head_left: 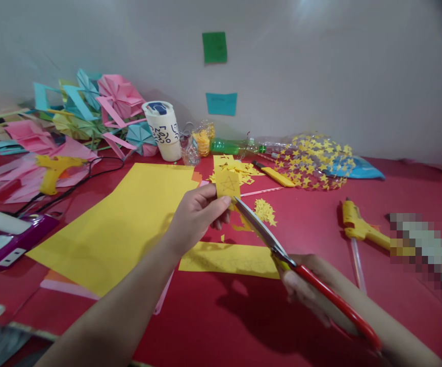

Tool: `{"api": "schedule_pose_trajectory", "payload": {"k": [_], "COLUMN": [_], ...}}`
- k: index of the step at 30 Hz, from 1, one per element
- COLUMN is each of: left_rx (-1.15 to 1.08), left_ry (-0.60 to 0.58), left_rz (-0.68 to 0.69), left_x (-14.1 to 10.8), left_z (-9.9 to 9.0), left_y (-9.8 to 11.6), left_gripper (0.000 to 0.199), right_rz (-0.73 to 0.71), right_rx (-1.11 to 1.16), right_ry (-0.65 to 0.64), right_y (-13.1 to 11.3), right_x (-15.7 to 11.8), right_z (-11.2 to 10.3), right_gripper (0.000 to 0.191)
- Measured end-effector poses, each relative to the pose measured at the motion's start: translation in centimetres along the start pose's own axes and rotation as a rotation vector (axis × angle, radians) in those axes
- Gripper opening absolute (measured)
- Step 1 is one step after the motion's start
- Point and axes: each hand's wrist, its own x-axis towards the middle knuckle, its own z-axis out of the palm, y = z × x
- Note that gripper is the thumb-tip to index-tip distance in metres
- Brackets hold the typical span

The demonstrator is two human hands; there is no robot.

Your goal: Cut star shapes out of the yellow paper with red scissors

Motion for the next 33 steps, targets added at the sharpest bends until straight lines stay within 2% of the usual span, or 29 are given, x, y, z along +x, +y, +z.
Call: {"api": "schedule_pose_trajectory", "payload": {"k": [5,11,15,24,33], "left_rx": [0.004,0.024,0.067,0.114,0.275], "left_ry": [-0.014,0.002,-0.012,-0.021,-0.086], "left_rz": [-0.022,-0.004,0.022,0.043,0.094], "left_x": [0.0,0.1,0.0,-0.1,0.0], "left_z": [-0.1,-0.1,0.1,0.0,-0.7], "left_y": [0.1,0.1,0.4,0.8,0.9], "left_gripper": [0.018,0.026,0.026,0.03,0.033], "right_rz": [-0.044,0.06,0.059,0.086,0.099], "right_rx": [-0.027,-0.008,0.002,-0.027,-0.044], "right_ry": [0.015,0.055,0.077,-0.003,-0.087], "right_y": [0.6,0.0,-0.4,-0.2,0.1], "right_x": [0.1,-0.1,-0.2,0.0,0.1], "right_z": [0.1,0.4,0.4,0.0,-0.5], "right_gripper": [0.055,0.058,0.061,0.055,0.048]}}
